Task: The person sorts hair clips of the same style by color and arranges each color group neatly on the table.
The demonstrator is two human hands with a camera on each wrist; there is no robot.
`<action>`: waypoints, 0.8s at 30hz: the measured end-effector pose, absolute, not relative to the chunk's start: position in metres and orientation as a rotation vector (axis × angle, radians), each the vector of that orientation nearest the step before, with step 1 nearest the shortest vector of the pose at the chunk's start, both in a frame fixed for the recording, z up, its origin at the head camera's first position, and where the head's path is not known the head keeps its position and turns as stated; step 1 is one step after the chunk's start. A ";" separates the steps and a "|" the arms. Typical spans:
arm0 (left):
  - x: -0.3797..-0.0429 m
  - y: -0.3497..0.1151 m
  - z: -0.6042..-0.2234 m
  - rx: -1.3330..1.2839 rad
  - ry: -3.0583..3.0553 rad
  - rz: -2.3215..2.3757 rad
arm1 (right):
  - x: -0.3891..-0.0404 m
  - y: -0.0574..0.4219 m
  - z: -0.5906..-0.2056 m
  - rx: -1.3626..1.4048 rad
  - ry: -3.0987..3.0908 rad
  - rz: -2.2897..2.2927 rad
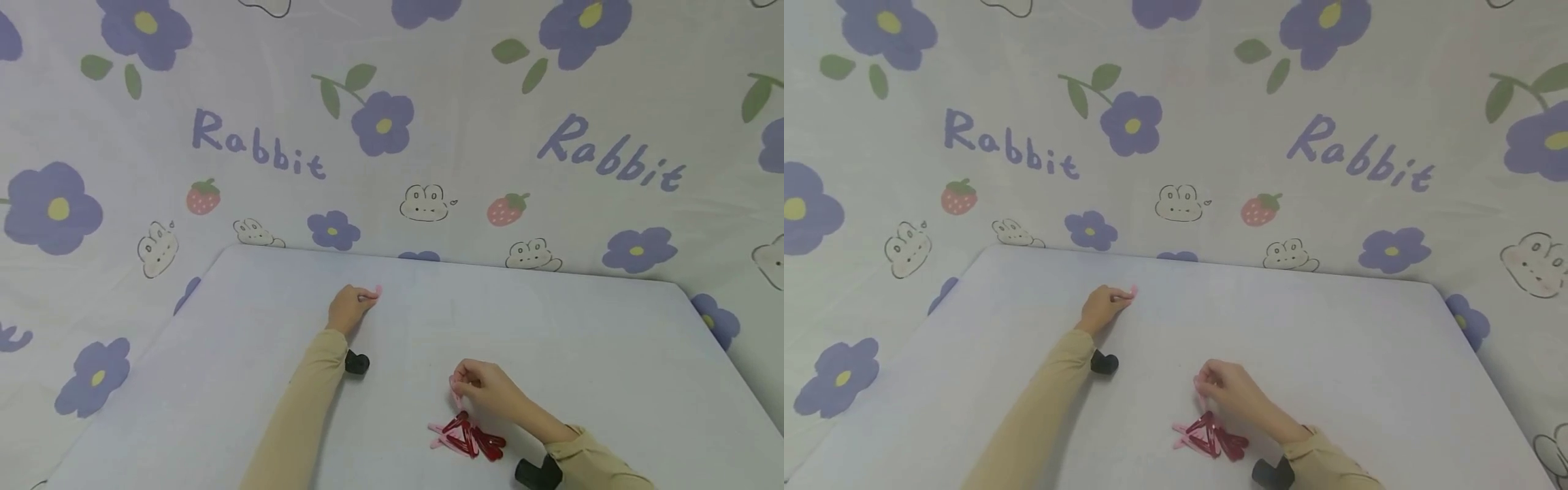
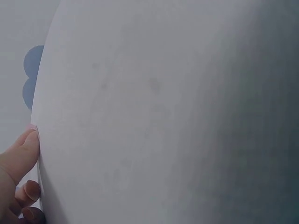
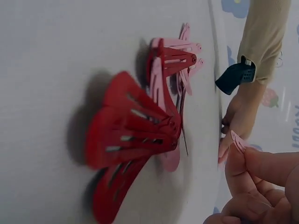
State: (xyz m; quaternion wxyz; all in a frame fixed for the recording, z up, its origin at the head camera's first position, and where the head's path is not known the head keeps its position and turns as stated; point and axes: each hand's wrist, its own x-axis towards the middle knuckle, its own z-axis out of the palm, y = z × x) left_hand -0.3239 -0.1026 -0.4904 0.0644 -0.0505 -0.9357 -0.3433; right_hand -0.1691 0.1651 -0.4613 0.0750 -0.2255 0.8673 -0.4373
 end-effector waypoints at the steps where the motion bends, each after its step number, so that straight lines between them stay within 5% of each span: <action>1: -0.324 -0.103 -0.490 -0.153 -2.825 -1.033 | -0.171 0.163 -0.461 -0.654 2.587 -1.315; 24: -0.325 -0.105 -0.492 -0.158 -2.821 -1.035 | -0.226 0.132 -0.449 -0.607 2.677 -1.417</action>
